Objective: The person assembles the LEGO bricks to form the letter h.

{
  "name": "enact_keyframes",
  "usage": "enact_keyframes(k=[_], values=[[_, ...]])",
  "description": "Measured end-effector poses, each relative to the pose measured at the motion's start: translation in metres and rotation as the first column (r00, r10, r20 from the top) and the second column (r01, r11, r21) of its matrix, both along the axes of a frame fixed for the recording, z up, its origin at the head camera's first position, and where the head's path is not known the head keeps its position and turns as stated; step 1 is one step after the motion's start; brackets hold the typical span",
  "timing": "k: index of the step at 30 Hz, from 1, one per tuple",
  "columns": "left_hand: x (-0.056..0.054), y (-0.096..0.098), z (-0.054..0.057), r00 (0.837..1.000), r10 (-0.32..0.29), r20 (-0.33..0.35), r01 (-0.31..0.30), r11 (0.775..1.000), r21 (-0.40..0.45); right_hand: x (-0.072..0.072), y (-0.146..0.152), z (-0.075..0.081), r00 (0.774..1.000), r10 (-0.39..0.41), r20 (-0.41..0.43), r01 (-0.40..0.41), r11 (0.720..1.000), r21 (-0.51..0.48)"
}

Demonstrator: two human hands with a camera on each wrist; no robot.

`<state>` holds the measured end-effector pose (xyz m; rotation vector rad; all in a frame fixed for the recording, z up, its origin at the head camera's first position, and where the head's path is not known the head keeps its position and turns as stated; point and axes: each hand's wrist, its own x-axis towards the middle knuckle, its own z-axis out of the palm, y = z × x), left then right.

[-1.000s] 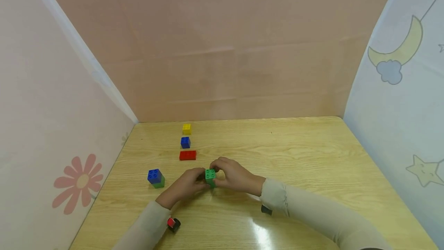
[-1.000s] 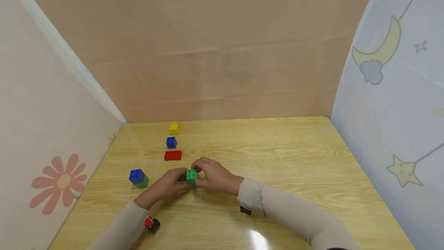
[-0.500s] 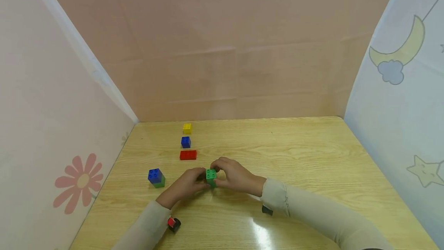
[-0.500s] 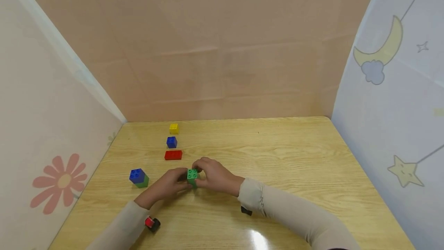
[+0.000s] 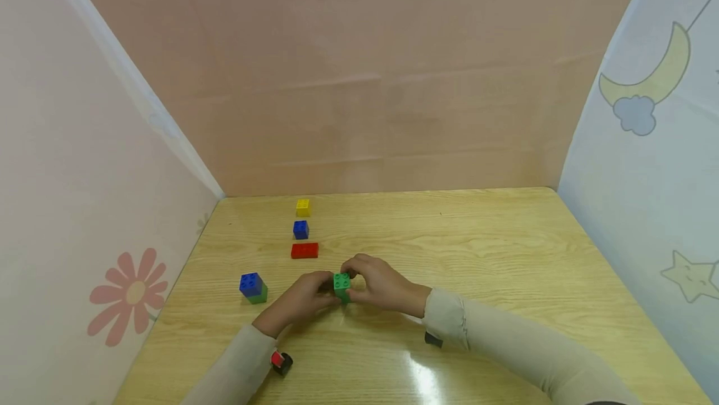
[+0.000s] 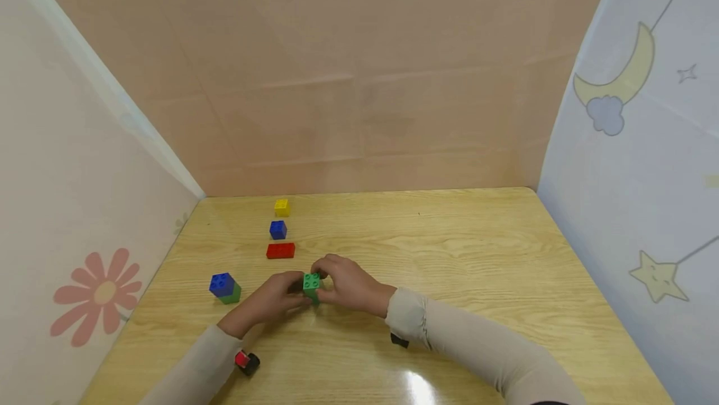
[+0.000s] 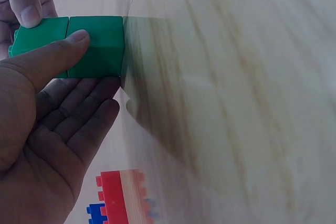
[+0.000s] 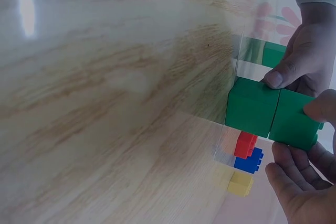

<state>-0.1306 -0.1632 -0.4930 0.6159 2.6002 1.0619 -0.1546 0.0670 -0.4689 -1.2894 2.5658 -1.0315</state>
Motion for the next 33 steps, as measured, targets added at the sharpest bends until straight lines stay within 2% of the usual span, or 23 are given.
enact_keyframes(k=[10, 13, 18, 28, 33], values=[[-0.0001, -0.0016, -0.0036, 1.0, 0.01, 0.011, -0.01, 1.0, -0.002, -0.0001, -0.001, -0.0064, 1.0, -0.006, -0.026, 0.005, 0.999, -0.036], [-0.0008, -0.002, -0.0052, 1.0, 0.011, 0.004, -0.011, 1.0, -0.004, 0.0, -0.0008, -0.0073, 1.0, -0.01, -0.012, 0.009, 0.999, -0.043], [-0.0014, -0.0025, -0.0068, 1.0, 0.006, -0.003, -0.006, 1.0, 0.0, 0.0008, -0.0001, -0.0054, 1.0, -0.006, 0.014, 0.007, 0.999, -0.041], [-0.0024, -0.0022, -0.0075, 1.0, 0.008, 0.013, -0.008, 1.0, 0.027, 0.0003, -0.0004, -0.003, 1.0, 0.014, -0.019, -0.015, 0.999, -0.04], [-0.0032, -0.0021, -0.0074, 1.0, 0.004, 0.012, -0.004, 1.0, 0.022, -0.0009, -0.0011, -0.0016, 1.0, 0.018, -0.009, -0.018, 0.999, -0.033]])
